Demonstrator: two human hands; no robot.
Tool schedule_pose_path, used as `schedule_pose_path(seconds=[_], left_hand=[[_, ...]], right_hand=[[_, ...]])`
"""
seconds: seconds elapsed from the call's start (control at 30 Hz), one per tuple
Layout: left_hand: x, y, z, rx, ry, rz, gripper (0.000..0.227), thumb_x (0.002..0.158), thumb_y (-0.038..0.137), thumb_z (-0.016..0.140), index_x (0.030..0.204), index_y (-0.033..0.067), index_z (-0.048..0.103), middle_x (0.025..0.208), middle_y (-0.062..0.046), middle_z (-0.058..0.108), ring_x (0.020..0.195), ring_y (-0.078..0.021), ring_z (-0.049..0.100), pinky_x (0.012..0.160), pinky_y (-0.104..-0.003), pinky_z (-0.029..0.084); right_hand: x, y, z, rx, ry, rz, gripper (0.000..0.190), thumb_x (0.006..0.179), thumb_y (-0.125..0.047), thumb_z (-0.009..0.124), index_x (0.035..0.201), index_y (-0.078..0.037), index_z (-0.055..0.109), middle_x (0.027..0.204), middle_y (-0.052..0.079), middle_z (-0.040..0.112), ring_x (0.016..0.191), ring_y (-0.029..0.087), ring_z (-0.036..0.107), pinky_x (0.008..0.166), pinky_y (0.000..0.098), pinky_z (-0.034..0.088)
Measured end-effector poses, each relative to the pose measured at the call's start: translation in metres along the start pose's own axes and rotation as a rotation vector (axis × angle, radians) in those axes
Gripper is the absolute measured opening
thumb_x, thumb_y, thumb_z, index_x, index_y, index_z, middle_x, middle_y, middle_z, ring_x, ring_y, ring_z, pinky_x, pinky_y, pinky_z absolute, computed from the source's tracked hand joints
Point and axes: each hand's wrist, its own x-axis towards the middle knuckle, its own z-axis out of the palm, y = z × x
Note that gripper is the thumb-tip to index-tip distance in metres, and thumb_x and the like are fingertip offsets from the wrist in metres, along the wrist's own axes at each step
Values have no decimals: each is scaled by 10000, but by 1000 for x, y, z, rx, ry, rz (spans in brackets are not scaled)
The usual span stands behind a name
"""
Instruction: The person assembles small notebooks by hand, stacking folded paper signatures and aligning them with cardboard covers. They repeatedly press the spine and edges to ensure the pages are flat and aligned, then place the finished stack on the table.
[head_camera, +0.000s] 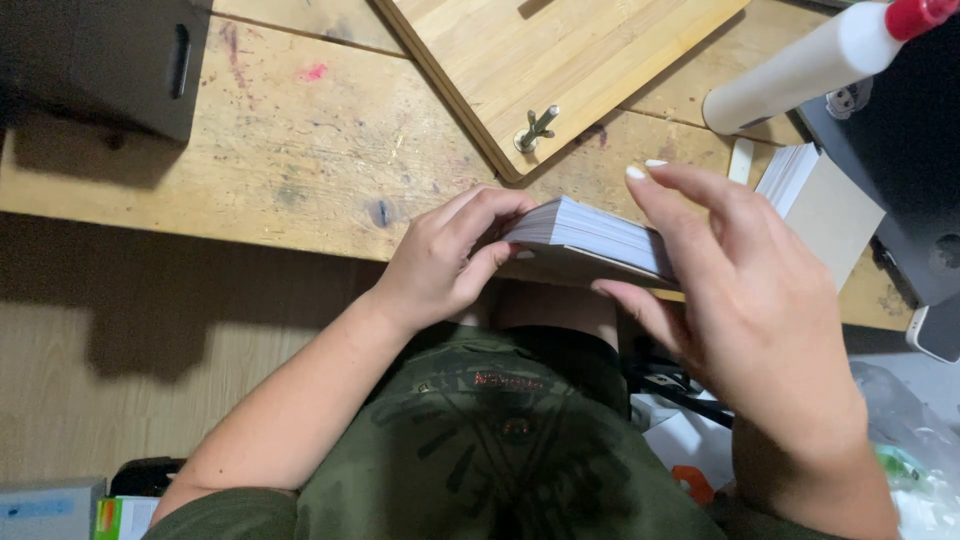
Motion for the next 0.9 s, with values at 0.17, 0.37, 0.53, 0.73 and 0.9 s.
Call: schedule_pose_path(seconds=[0.17,0.37,0.53,0.73,0.9], left_hand=[[0,-5,4,-10,-19,13,450,988,-41,644,1415,40,528,1292,-175,677,1159,-341,686,987,-417,555],[1,-4,4,8,-79,-14,525,979,-29,627,1470,29,451,1328,-203,614,1165,-374,646,949,-454,527],[-3,-11,6,28,-92,-10,535,985,-27,637,1483,39,452,1337,-206,641,1177,-383,667,981,-461,531],[-2,-12,8,60,-33,2,537,946,-49,672,1446,54,504,1303,-175,686,1138,-363,695,941,-442,557],[1,-7,5,-16,7,12,467,975,-53,681,1422,54,601,1174,-171,721,1091,-452,729,941,-548,610]], right_hand=[[3,-8,13,-176,-113,30,422,1138,-360,620,1399,-36,548,1171,142,631,1010,315,669,816,456,524],[3,-2,17,-186,-211,105,282,1141,-361,637,1174,-102,529,968,54,533,888,268,638,557,446,504],[-1,-1,22,-222,-184,101,269,1139,-377,627,1182,-123,549,971,35,544,889,233,647,541,412,493],[-24,17,64,224,267,142,586,989,-349,899,1420,-23,672,1265,161,735,1223,349,671,1094,452,312],[-57,22,185,1154,387,521,385,815,64,926,1132,20,713,1057,93,713,965,275,758,973,437,574]])
